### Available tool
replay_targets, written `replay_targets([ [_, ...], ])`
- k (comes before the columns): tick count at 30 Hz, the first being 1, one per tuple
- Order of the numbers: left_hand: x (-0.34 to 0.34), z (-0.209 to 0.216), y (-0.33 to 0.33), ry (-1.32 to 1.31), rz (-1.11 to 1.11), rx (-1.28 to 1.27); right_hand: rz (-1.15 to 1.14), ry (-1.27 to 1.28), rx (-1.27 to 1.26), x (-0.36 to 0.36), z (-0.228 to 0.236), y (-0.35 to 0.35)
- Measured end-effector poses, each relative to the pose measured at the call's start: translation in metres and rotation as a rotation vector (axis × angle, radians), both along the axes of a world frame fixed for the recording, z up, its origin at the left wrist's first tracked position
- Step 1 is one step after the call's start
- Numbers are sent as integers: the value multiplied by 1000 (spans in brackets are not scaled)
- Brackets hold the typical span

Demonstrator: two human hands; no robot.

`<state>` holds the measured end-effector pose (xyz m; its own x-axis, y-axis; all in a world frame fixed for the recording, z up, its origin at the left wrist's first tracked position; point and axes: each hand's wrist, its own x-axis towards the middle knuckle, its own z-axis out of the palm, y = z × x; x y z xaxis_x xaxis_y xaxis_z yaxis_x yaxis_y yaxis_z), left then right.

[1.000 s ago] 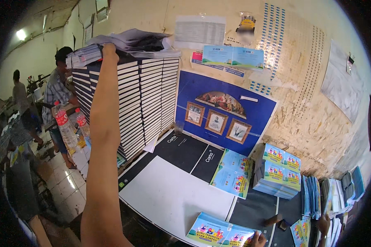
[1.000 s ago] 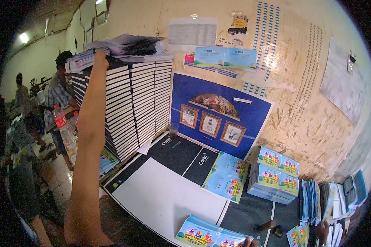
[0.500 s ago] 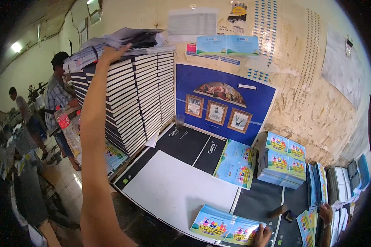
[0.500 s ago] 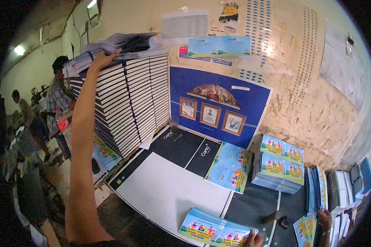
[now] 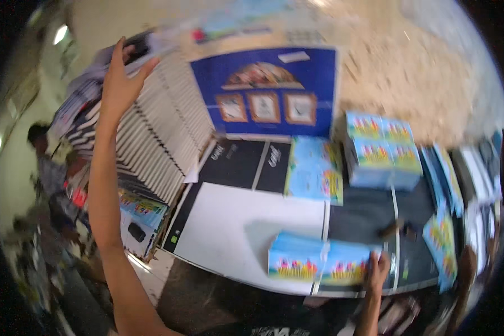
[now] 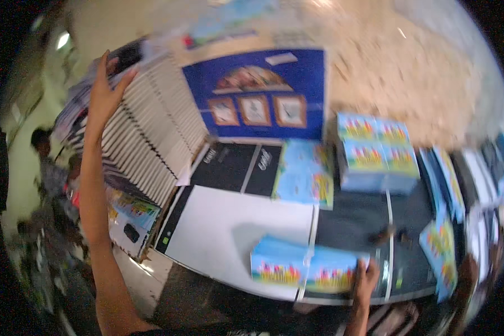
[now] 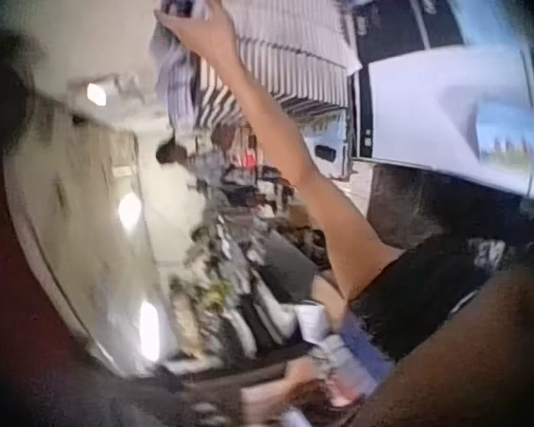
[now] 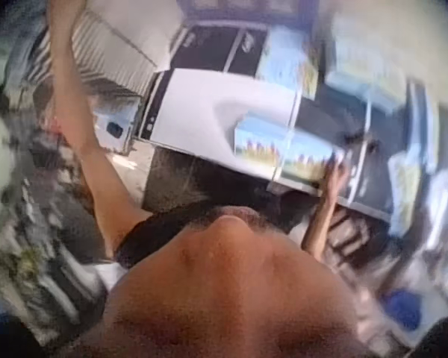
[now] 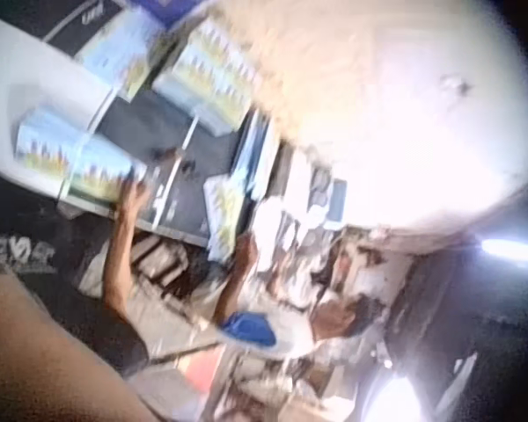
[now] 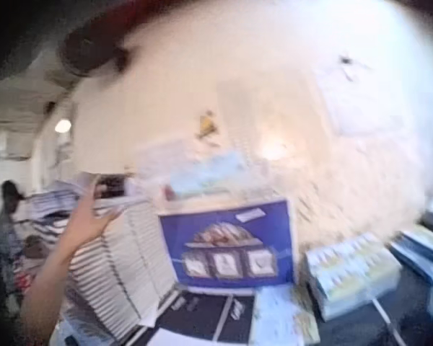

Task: The person folds printed paper booklets by hand, presses and creases their folded edges using a wooden tool, and aligns the booklets on the table.

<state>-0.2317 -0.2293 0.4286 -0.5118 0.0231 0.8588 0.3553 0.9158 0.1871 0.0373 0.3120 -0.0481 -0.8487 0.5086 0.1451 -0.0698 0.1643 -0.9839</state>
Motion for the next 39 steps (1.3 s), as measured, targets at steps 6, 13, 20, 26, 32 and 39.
replay_targets([
  [6,107,-192,195,-884,-798,-901,97,165,-154,-19,96,-56],
  [13,107,-254,255,-672,-1073,-759,104,383,-142,40,90,-12],
  [20,152,-341,265,-743,-858,-768,105,71,51,68,22,13],
  [26,145,-332,218,-1151,-647,-620,106,-32,35,86,40,17],
  [32,172,-417,181,-1131,-826,413,98,7,165,86,44,-9],
  [39,182,-432,187,-1114,-826,710,91,-44,160,87,56,-15],
])
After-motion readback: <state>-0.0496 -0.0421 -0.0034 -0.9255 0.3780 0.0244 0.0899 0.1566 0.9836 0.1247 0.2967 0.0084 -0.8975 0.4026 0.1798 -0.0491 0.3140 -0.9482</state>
